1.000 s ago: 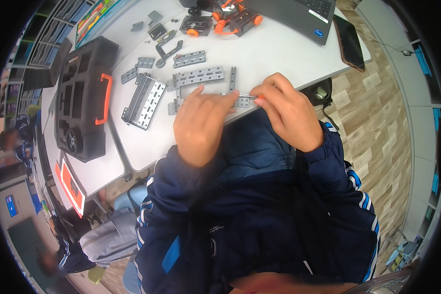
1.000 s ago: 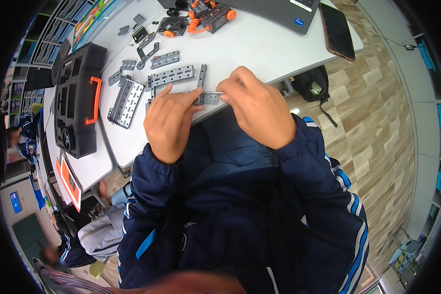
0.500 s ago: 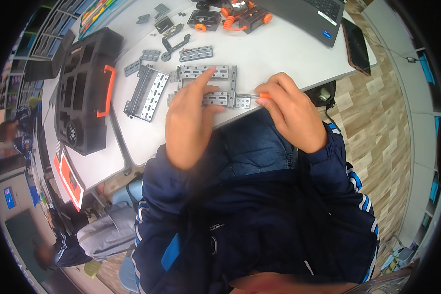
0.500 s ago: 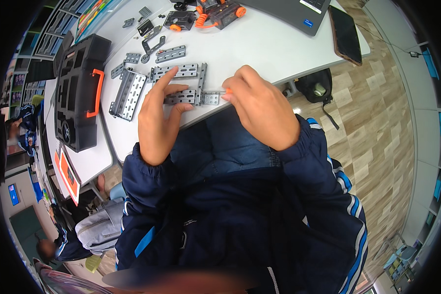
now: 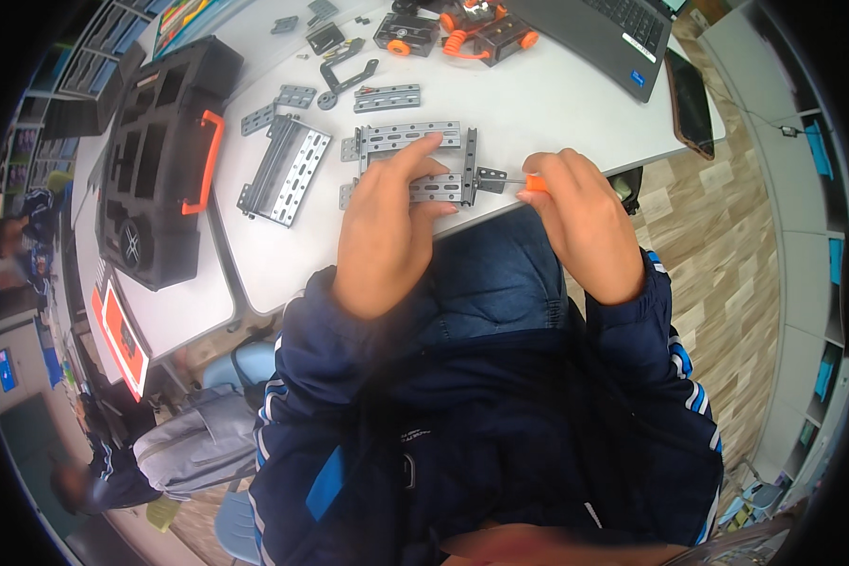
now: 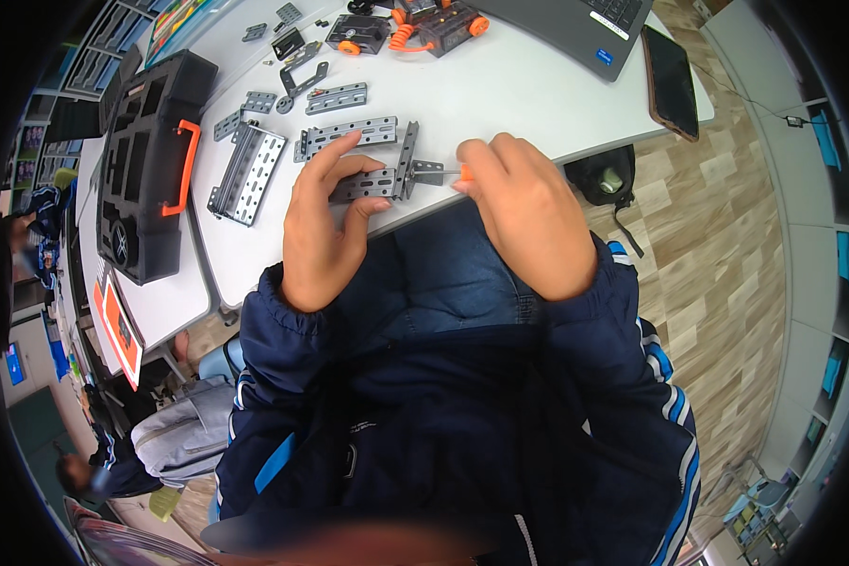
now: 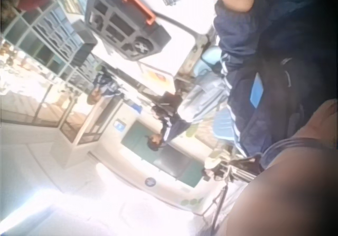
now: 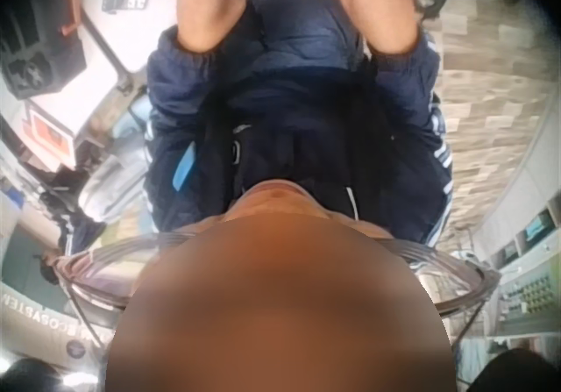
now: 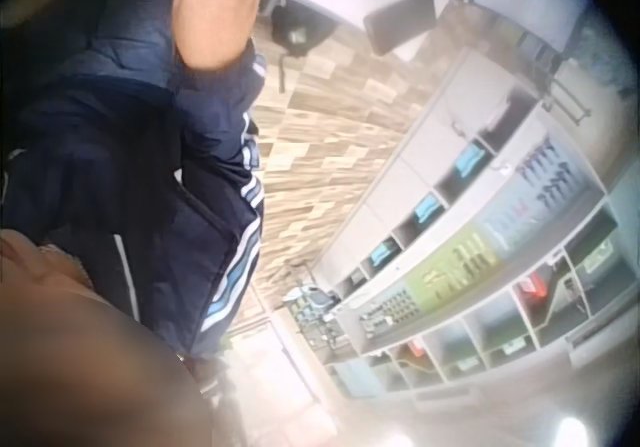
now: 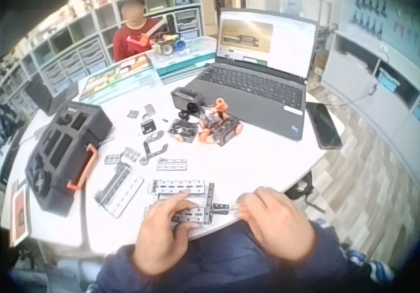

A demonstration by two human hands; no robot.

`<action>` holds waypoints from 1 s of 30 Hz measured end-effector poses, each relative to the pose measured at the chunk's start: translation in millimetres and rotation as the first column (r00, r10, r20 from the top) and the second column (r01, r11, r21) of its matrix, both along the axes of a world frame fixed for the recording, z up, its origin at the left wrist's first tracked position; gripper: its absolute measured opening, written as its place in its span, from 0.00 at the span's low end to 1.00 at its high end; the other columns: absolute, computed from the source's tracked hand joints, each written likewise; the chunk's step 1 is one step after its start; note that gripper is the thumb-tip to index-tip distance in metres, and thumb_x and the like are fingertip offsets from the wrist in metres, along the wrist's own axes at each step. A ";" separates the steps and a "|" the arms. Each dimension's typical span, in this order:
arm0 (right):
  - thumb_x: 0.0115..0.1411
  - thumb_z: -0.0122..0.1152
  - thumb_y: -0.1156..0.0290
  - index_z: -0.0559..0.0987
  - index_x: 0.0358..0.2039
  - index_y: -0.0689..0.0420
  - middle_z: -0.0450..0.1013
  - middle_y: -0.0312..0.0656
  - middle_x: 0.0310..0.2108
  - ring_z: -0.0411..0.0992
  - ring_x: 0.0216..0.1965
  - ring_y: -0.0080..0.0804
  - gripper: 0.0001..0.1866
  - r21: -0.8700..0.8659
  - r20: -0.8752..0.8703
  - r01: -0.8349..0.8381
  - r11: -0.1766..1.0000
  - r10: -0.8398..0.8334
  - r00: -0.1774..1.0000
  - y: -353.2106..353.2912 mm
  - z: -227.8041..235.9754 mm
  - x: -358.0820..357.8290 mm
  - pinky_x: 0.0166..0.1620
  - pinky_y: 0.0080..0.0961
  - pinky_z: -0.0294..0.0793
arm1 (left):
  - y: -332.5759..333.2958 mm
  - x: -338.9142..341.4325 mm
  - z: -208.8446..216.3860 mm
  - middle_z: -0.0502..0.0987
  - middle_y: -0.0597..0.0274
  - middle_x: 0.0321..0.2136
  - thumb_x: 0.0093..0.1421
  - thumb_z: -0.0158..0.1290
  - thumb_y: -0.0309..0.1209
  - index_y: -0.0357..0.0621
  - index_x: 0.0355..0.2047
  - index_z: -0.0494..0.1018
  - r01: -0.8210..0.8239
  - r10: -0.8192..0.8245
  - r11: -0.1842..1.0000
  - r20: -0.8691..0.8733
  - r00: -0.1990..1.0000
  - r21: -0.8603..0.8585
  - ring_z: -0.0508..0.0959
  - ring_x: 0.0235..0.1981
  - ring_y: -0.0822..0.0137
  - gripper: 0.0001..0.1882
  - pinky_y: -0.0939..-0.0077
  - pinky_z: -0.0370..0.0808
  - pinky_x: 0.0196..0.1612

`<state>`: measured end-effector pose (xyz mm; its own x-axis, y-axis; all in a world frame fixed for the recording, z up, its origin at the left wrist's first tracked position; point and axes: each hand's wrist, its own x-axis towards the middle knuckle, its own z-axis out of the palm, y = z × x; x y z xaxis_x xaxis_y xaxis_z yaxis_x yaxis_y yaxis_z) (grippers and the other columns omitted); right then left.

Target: The person assembles a metal frame using an orange-handled screwdriver. They align metal brackets, insert screws, and tighten them while seated at a white table with a laptop and other parts nearby.

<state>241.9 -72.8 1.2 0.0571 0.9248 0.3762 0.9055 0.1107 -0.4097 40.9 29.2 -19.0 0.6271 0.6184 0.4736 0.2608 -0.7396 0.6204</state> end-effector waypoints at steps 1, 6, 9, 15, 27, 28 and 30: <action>0.61 0.61 0.75 0.72 0.39 0.61 0.69 0.47 0.34 0.72 0.38 0.48 0.09 0.019 -0.038 -0.017 1.000 0.017 0.999 1.8 -1.6 1.5 0.40 0.37 0.72 | -0.1 -0.1 1.0 0.81 0.54 0.41 0.51 0.61 0.12 0.39 0.60 0.66 -0.004 0.004 1.000 0.008 1.000 -0.013 0.80 0.44 0.59 0.35 0.70 0.75 0.50; 0.59 0.62 0.82 0.69 0.40 0.64 0.68 0.52 0.39 0.72 0.38 0.50 0.11 -0.041 -0.224 -0.031 0.999 0.021 0.974 -0.6 -6.5 4.9 0.42 0.35 0.73 | 2.0 0.6 4.6 0.78 0.56 0.38 0.48 0.60 0.13 0.42 0.50 0.76 0.044 -0.048 0.996 0.055 0.997 0.075 0.76 0.41 0.54 0.27 0.63 0.73 0.46; 0.61 0.61 0.82 0.69 0.39 0.64 0.69 0.51 0.39 0.73 0.37 0.47 0.10 -0.060 -0.262 -0.048 0.997 0.031 0.964 -1.3 -6.0 8.8 0.41 0.33 0.74 | 2.4 -1.7 4.8 0.78 0.57 0.39 0.48 0.59 0.14 0.44 0.45 0.80 0.060 -0.063 0.991 0.023 0.998 0.123 0.76 0.42 0.55 0.22 0.63 0.74 0.46; 0.64 0.60 0.78 0.70 0.38 0.64 0.73 0.49 0.33 0.76 0.33 0.43 0.07 -0.100 -0.293 -0.072 0.992 0.040 0.955 -4.8 -2.4 11.5 0.40 0.30 0.75 | 0.2 -4.6 0.6 0.77 0.57 0.41 0.47 0.58 0.13 0.46 0.39 0.83 0.075 -0.080 0.986 0.026 0.996 0.147 0.75 0.43 0.54 0.19 0.63 0.74 0.46; 0.59 0.60 0.82 0.73 0.36 0.65 0.69 0.48 0.36 0.73 0.38 0.50 0.06 0.032 -0.319 -0.060 0.998 0.067 0.945 -4.4 -1.0 4.7 0.43 0.34 0.73 | -1.6 -6.2 2.6 0.81 0.59 0.40 0.46 0.60 0.13 0.46 0.37 0.84 0.057 -0.059 0.986 0.004 0.998 0.158 0.78 0.42 0.56 0.19 0.67 0.75 0.46; 0.59 0.61 0.82 0.73 0.37 0.65 0.68 0.48 0.37 0.72 0.38 0.50 0.07 0.033 -0.321 -0.049 0.998 0.057 0.945 -4.4 -1.0 3.9 0.43 0.33 0.73 | -1.9 -6.1 2.5 0.81 0.59 0.40 0.46 0.60 0.13 0.46 0.37 0.84 0.055 -0.056 0.986 0.005 0.998 0.159 0.78 0.42 0.56 0.19 0.67 0.75 0.46; 0.58 0.61 0.82 0.73 0.37 0.66 0.68 0.48 0.38 0.72 0.39 0.50 0.08 0.052 -0.297 -0.050 0.997 0.063 0.953 -6.2 -0.4 2.6 0.44 0.33 0.73 | -1.8 -6.2 1.9 0.81 0.59 0.40 0.45 0.60 0.12 0.46 0.37 0.84 0.052 -0.054 0.985 0.008 0.999 0.164 0.78 0.42 0.56 0.20 0.67 0.75 0.46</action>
